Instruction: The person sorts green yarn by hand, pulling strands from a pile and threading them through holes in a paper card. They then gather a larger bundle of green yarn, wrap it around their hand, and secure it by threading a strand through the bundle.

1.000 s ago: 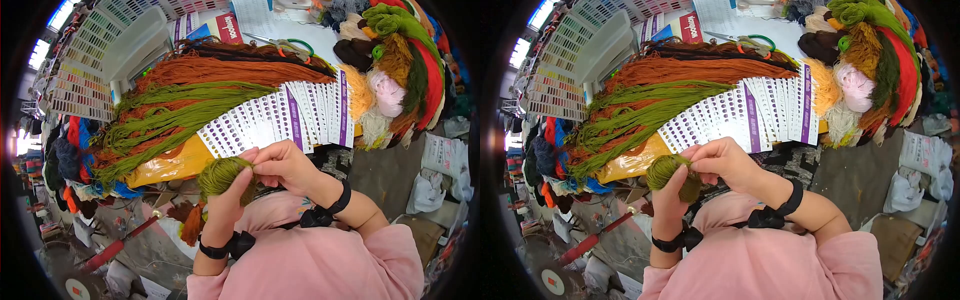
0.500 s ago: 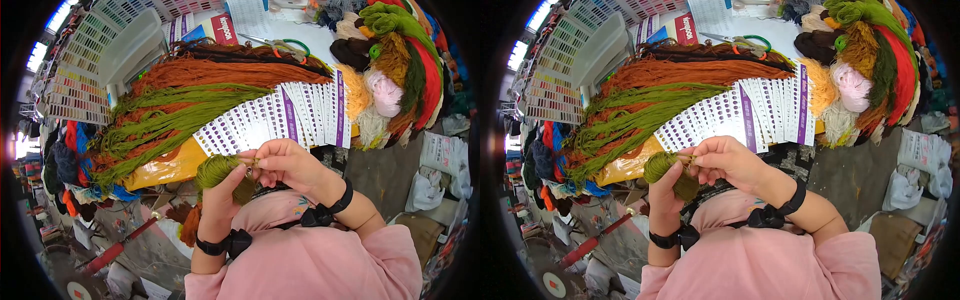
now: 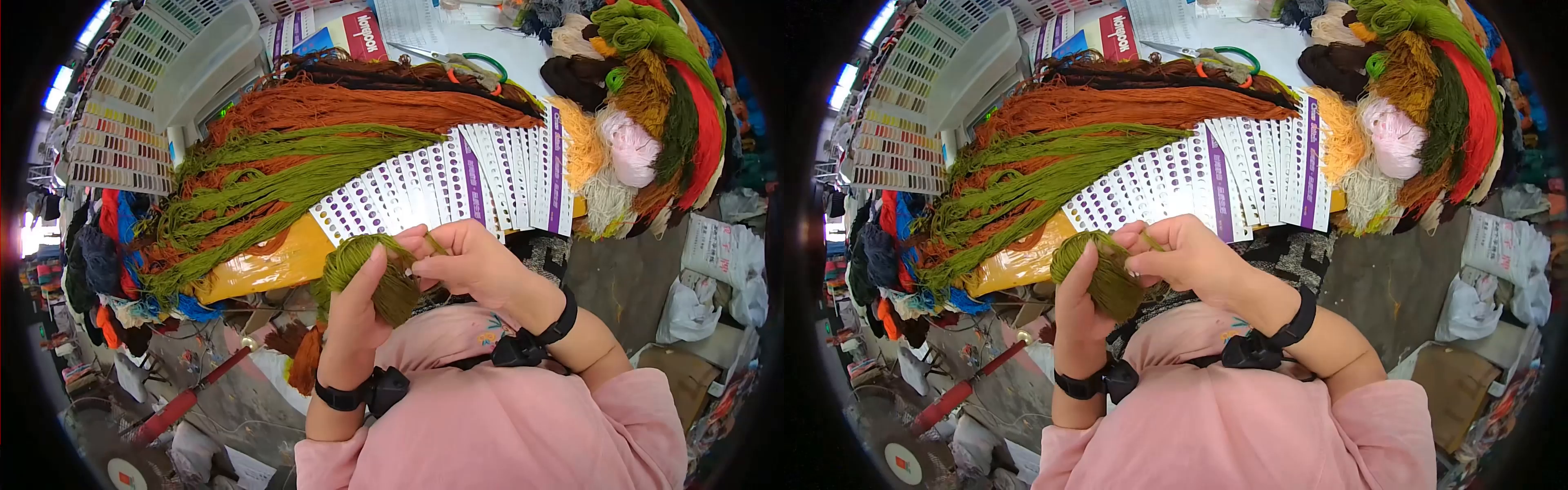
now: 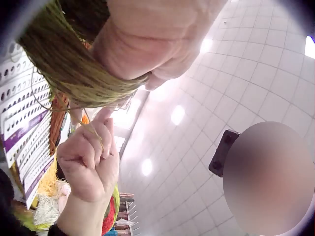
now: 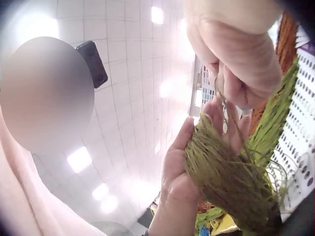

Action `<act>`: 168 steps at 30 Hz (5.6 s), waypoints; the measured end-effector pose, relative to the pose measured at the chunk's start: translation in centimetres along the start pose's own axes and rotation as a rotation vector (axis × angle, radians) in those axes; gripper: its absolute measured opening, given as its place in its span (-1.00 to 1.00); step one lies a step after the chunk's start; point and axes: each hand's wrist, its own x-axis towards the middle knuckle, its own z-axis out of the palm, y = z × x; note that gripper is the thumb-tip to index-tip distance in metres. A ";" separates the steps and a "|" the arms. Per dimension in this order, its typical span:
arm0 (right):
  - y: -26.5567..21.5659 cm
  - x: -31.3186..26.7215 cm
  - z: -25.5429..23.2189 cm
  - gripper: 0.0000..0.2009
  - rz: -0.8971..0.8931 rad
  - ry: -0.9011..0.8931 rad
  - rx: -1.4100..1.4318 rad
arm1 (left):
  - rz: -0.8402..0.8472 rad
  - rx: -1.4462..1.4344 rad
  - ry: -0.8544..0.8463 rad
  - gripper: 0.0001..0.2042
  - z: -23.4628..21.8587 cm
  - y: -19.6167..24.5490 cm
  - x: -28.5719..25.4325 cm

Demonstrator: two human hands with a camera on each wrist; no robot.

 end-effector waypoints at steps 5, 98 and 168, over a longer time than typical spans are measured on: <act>0.1 0.1 0.1 -0.91 0.004 0.024 0.025 | 0.078 0.119 0.000 -0.75 -0.6 -0.2 0.0; -0.3 1.4 2.2 -0.89 -0.006 0.003 -0.096 | 0.146 -0.029 -0.049 -0.63 -1.8 -0.7 0.0; -39.2 -18.9 -34.1 -0.85 -1.316 0.400 -0.001 | 0.691 -0.029 0.748 -0.66 -35.5 21.7 -19.2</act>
